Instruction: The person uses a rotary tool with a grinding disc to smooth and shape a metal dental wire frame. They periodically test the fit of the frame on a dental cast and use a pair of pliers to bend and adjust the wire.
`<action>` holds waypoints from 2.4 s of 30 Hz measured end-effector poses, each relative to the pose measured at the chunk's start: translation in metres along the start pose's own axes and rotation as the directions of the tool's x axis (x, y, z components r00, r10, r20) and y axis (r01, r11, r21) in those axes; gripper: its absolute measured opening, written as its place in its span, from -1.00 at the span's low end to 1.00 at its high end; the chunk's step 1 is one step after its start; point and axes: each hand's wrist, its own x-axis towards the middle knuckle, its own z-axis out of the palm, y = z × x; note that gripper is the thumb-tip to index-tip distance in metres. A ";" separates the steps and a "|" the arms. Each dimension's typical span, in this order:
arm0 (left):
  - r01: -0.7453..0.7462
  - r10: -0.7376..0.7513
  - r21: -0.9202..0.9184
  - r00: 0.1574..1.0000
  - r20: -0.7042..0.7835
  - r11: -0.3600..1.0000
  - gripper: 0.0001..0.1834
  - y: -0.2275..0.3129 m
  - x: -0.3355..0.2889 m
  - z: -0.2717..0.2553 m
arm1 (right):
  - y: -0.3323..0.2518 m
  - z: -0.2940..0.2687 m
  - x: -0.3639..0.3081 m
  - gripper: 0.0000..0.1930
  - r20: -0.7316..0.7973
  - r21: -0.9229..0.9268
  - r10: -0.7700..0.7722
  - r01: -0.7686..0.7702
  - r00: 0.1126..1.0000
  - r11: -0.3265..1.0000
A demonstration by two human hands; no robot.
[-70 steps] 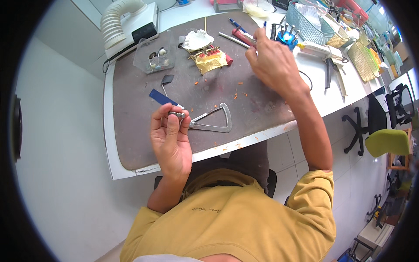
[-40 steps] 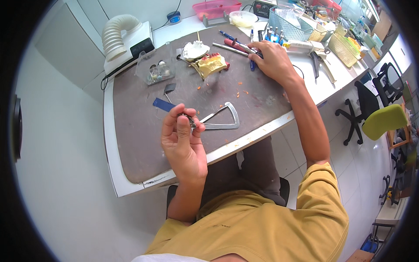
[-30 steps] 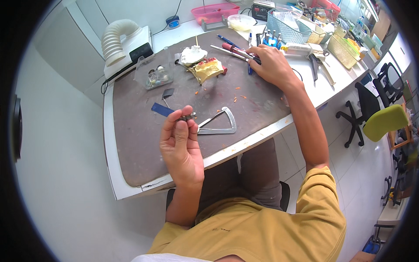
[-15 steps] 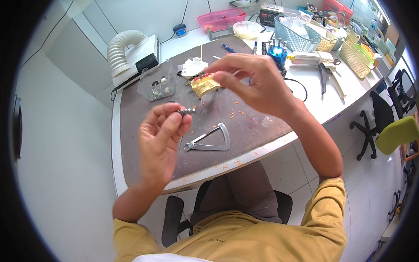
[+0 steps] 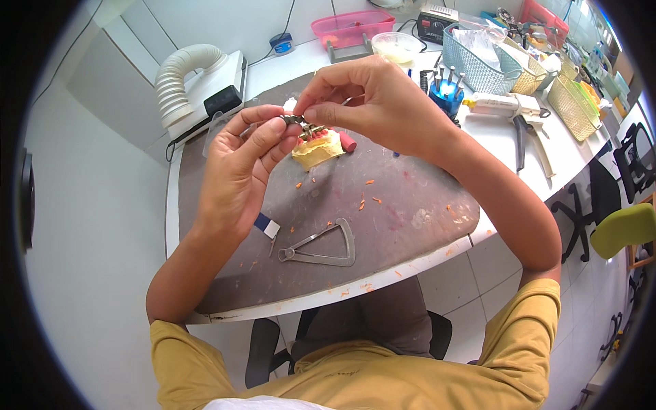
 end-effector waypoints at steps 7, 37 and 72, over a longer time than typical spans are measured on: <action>-0.055 0.051 0.172 0.998 0.027 0.983 -0.82 -0.008 0.011 -0.009 | 0.008 -0.001 -0.004 -0.85 -0.005 -0.008 0.069 -0.069 0.998 0.998; 0.007 -0.107 0.406 0.968 0.225 0.914 -0.82 -0.018 0.033 -0.039 | 0.032 -0.001 -0.003 -0.83 0.075 0.130 0.225 -0.234 0.971 0.964; -0.055 -0.057 0.421 0.967 0.248 0.906 -0.83 -0.022 0.033 -0.042 | 0.032 -0.001 -0.005 -0.85 0.080 0.028 0.226 -0.229 0.971 0.973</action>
